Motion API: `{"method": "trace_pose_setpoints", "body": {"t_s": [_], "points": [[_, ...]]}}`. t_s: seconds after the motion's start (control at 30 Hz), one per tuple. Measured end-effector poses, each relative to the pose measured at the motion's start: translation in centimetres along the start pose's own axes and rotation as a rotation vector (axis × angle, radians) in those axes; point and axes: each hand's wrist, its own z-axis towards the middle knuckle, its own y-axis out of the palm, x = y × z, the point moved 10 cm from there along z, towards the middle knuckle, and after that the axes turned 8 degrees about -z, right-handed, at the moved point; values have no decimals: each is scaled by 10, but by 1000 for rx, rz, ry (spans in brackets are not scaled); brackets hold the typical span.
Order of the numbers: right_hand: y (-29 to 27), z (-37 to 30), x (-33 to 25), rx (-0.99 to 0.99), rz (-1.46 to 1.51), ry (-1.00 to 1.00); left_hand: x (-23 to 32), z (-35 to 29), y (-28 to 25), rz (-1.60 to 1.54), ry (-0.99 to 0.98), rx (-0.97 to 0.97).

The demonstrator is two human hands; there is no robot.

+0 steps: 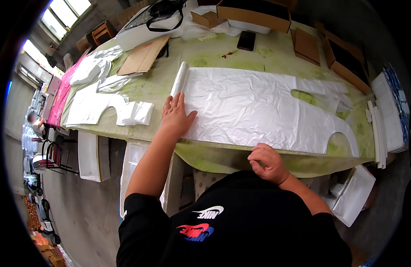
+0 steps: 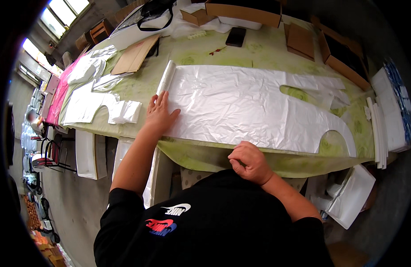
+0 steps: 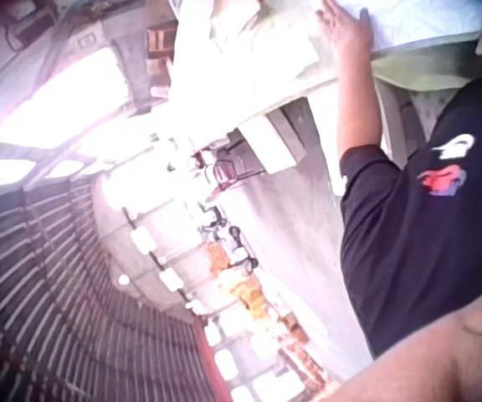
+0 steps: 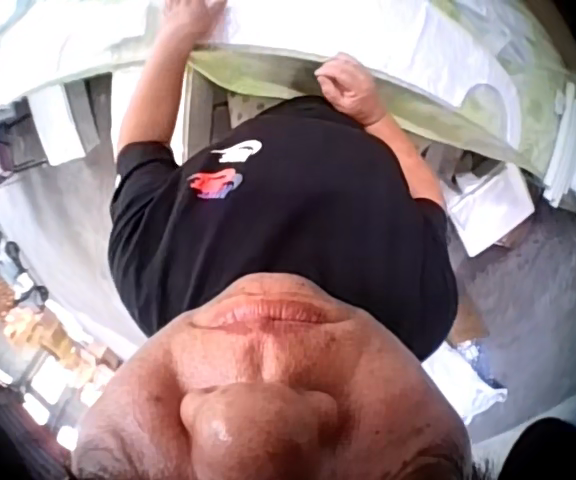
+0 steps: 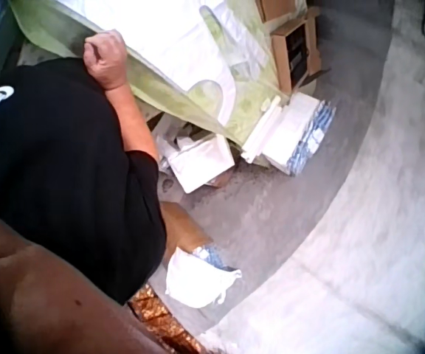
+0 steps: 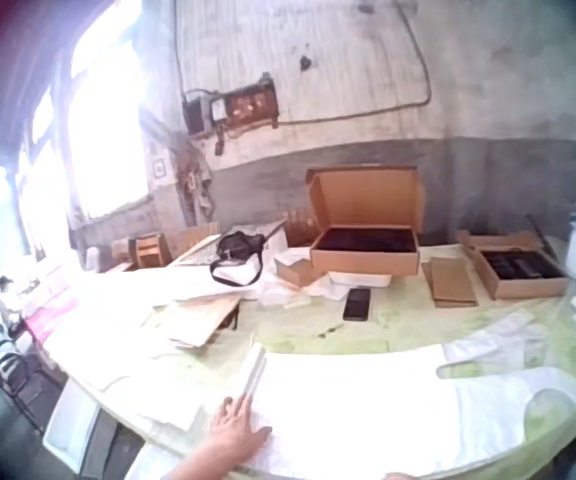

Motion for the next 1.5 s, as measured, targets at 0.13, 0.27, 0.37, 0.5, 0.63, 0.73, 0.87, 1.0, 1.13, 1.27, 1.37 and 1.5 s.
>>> {"method": "trace_pose_setpoints", "body": {"t_s": [0.13, 0.27, 0.37, 0.5, 0.63, 0.73, 0.87, 1.0, 1.13, 1.27, 1.37, 1.5], "points": [[-6, -8, 2, 34, -43, -32, -21, 14, -11, -61, -80, 72], [-15, -15, 2, 58, -42, -27, -49, 34, -9, -101, -214, -96], [-27, -15, 3, 106, -32, 26, -31, 35, -21, -356, -115, -2], [-30, -9, 4, 35, 67, 143, 25, 25, 8, -1349, -106, -123], [0, 2, 14, -52, 370, 374, 126, -3, 27, -1858, -199, -240], [20, -4, 17, -157, 610, 581, 166, -13, 46, -1973, -205, -274], [13, -16, 24, -161, 544, 679, 184, -14, 71, -1694, -114, -215], [6, -33, 39, -180, 283, 759, 197, -9, 73, -915, 210, 73], [-2, -33, 36, -220, 172, 728, 237, -12, 71, -480, 365, -139], [-7, -42, 38, -354, 74, 734, 265, -11, 76, -244, 449, -301], [-9, -48, 35, -475, 90, 882, 273, 14, 73, -375, 397, -341], [-11, -57, 45, -358, 101, 822, 227, 102, 72, -1246, 306, 29]]}}
